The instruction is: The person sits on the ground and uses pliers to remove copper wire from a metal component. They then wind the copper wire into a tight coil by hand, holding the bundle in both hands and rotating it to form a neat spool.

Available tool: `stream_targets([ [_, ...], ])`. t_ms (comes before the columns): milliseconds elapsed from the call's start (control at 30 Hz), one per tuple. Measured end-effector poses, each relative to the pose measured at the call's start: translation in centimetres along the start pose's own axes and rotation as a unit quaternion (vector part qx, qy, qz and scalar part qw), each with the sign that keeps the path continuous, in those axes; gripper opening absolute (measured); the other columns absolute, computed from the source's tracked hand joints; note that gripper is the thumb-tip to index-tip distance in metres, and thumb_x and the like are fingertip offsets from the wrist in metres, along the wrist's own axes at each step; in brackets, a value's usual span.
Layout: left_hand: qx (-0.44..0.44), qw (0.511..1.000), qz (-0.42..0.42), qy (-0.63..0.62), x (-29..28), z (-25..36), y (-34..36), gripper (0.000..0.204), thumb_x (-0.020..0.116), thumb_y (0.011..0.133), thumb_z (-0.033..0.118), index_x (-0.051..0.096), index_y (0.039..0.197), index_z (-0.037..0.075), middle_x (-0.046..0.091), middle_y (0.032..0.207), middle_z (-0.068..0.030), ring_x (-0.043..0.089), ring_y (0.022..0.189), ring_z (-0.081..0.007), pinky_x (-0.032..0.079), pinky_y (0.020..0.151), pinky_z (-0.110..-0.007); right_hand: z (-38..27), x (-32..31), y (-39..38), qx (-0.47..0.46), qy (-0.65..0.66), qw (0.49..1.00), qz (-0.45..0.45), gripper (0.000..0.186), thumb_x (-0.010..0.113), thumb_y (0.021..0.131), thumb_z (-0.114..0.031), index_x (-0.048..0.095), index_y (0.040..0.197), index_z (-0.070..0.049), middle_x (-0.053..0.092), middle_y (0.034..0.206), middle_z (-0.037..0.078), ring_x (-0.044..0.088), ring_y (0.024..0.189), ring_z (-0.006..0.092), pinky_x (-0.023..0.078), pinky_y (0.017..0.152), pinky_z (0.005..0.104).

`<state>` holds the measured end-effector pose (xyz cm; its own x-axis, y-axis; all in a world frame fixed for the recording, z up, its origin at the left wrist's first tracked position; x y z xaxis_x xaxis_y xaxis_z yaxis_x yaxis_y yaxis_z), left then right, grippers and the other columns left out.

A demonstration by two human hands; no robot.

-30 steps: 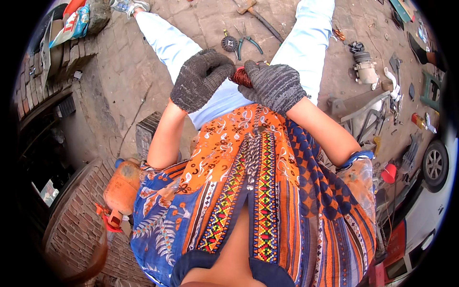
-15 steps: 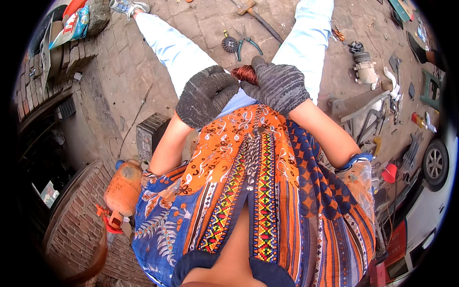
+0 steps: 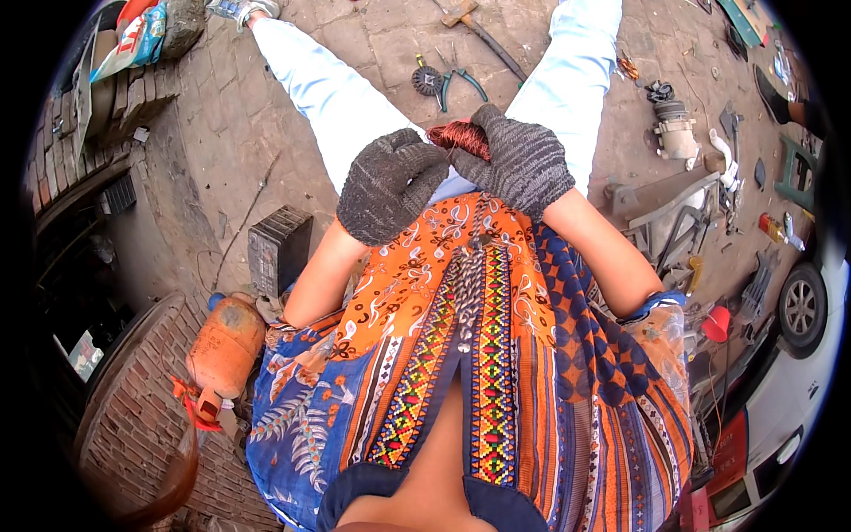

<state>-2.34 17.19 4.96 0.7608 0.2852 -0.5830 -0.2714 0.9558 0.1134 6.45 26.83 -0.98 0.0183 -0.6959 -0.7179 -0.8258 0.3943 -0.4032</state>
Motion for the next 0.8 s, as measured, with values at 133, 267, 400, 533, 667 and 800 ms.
stream_targets([
  [133,0.044,0.999,-0.005,0.026,0.1,-0.1,-0.3,0.014,0.068,0.075,0.009,0.066,0.088,0.002,0.059,0.074,-0.0153,0.058,0.070,-0.0343,0.046,0.063,-0.043,0.2,-0.3,-0.1,-0.016,0.039,0.999,0.015,0.054,0.068,0.078,-0.050,0.059,0.105,-0.004,0.066,0.082,0.019,0.066,0.076,0.0364,0.052,0.067,0.0432],
  [267,0.064,0.997,-0.014,0.027,0.3,-0.5,-0.6,0.016,0.068,0.076,0.010,0.067,0.090,0.003,0.062,0.078,-0.0149,0.059,0.073,-0.0348,0.047,0.065,-0.043,0.3,-0.5,-0.1,-0.025,0.100,0.994,0.019,0.054,0.069,0.078,-0.048,0.060,0.106,-0.002,0.066,0.083,0.019,0.066,0.077,0.0358,0.052,0.069,0.0416],
  [400,0.055,0.998,-0.010,0.012,0.3,-0.7,-0.7,0.016,0.066,0.077,0.011,0.067,0.091,0.003,0.065,0.086,-0.0144,0.061,0.077,-0.0337,0.049,0.069,-0.042,0.2,-0.7,-0.2,-0.043,0.138,0.989,0.024,0.054,0.068,0.080,-0.048,0.060,0.106,-0.001,0.065,0.085,0.020,0.066,0.079,0.0350,0.052,0.070,0.0403],
  [533,0.030,0.997,-0.061,0.035,1.9,-0.9,-1.1,0.018,0.065,0.077,0.012,0.068,0.093,0.004,0.066,0.090,-0.0134,0.063,0.080,-0.0323,0.050,0.072,-0.041,1.2,-1.0,0.0,-0.012,0.238,0.970,0.042,0.052,0.066,0.083,-0.046,0.059,0.105,0.000,0.065,0.085,0.019,0.065,0.081,0.0338,0.051,0.071,0.0389],
  [667,-0.006,1.000,0.002,-0.013,2.5,-0.7,-1.6,0.019,0.064,0.077,0.011,0.069,0.094,0.004,0.067,0.091,-0.0130,0.064,0.081,-0.0311,0.051,0.071,-0.040,0.3,-1.9,0.5,-0.035,0.258,0.963,0.062,0.044,0.064,0.087,-0.039,0.058,0.105,0.001,0.064,0.087,0.019,0.065,0.080,0.0324,0.050,0.071,0.0379],
  [800,-0.017,0.998,0.040,-0.053,1.7,-0.4,-1.0,0.017,0.063,0.080,0.008,0.068,0.094,0.002,0.066,0.088,-0.0142,0.063,0.080,-0.0314,0.050,0.071,-0.039,0.9,0.2,0.3,0.104,0.509,0.853,-0.047,0.036,0.066,0.086,-0.026,0.059,0.110,0.000,0.065,0.092,0.016,0.065,0.083,0.0254,0.051,0.074,0.0364],
])
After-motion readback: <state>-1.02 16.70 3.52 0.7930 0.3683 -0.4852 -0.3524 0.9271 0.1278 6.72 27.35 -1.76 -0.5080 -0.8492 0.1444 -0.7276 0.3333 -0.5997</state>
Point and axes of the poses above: each hand's wrist, its own y-axis towards the middle knuckle, its own x-axis out of the palm, z = x × y, the point moved 9 cm from there along y, towards the middle knuckle
